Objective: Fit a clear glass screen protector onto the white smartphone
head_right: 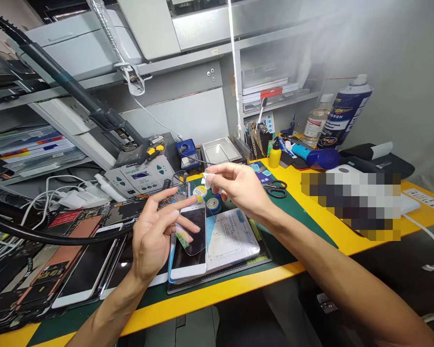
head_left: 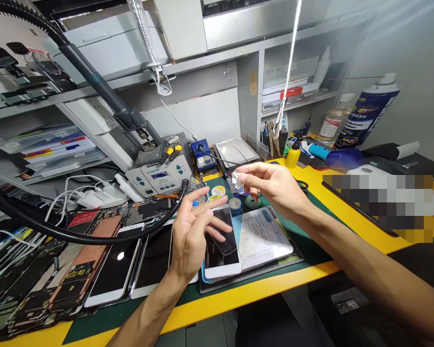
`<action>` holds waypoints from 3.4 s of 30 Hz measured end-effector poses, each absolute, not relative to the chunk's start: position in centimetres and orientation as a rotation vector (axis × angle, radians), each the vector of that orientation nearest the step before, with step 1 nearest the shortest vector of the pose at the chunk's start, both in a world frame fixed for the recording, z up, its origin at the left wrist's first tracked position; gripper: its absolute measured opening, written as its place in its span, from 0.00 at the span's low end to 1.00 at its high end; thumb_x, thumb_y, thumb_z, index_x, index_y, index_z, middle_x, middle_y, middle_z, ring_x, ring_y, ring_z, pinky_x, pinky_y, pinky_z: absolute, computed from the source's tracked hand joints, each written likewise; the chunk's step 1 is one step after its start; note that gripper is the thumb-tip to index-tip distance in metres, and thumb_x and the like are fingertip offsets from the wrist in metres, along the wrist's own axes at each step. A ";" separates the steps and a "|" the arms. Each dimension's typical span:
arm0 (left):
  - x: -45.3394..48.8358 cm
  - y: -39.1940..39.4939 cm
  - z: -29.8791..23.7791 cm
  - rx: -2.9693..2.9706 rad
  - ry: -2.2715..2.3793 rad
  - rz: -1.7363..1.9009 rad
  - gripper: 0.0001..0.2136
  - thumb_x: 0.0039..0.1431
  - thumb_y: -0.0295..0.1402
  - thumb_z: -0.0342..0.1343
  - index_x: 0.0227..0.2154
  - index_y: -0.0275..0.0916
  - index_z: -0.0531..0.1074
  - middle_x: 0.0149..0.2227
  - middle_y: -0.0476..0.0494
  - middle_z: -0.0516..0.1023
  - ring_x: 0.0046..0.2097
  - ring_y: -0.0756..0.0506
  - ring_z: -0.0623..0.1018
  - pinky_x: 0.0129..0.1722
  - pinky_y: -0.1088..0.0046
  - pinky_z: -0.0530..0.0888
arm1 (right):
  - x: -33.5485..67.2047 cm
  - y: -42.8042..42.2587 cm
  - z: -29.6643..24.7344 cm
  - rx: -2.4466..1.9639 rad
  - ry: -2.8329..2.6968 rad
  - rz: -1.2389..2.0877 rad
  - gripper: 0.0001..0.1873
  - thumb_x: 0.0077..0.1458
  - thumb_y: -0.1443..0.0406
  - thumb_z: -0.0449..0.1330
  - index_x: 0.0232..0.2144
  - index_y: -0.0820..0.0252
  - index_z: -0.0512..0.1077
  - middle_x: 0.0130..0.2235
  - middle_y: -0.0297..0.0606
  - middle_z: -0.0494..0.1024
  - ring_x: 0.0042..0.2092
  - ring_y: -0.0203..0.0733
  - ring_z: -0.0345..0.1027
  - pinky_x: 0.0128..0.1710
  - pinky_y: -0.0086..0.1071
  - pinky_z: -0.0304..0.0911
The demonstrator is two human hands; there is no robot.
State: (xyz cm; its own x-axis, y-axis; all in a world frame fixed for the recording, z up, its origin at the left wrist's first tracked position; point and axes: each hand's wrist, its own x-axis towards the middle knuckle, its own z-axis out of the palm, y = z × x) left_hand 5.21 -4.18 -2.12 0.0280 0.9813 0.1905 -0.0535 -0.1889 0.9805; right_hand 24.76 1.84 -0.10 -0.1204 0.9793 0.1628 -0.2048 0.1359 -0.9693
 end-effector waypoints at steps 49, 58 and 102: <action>5.7 -4.8 -1.8 1.366 1.007 1.269 0.17 0.66 0.37 0.55 0.55 0.37 0.64 0.47 0.31 0.83 0.25 0.45 0.83 0.19 0.73 0.76 | 24.9 2.3 -0.6 -0.880 -1.230 1.356 0.11 0.46 0.60 0.71 0.29 0.62 0.80 0.28 0.35 0.77 0.29 0.35 0.68 0.24 0.26 0.61; 5.9 -4.8 -1.6 1.352 1.031 1.279 0.18 0.65 0.37 0.56 0.53 0.35 0.64 0.44 0.31 0.84 0.24 0.44 0.82 0.18 0.73 0.75 | 25.4 2.1 -0.2 -0.750 -1.117 1.705 0.09 0.50 0.64 0.70 0.32 0.65 0.82 0.29 0.35 0.78 0.28 0.30 0.66 0.26 0.23 0.62; 6.0 -4.3 -1.9 1.341 1.013 1.348 0.19 0.66 0.36 0.56 0.56 0.35 0.63 0.47 0.30 0.83 0.24 0.44 0.82 0.18 0.72 0.77 | 25.2 3.5 -1.5 -0.765 -1.178 1.099 0.19 0.45 0.58 0.73 0.35 0.61 0.73 0.24 0.30 0.77 0.23 0.34 0.68 0.27 0.32 0.65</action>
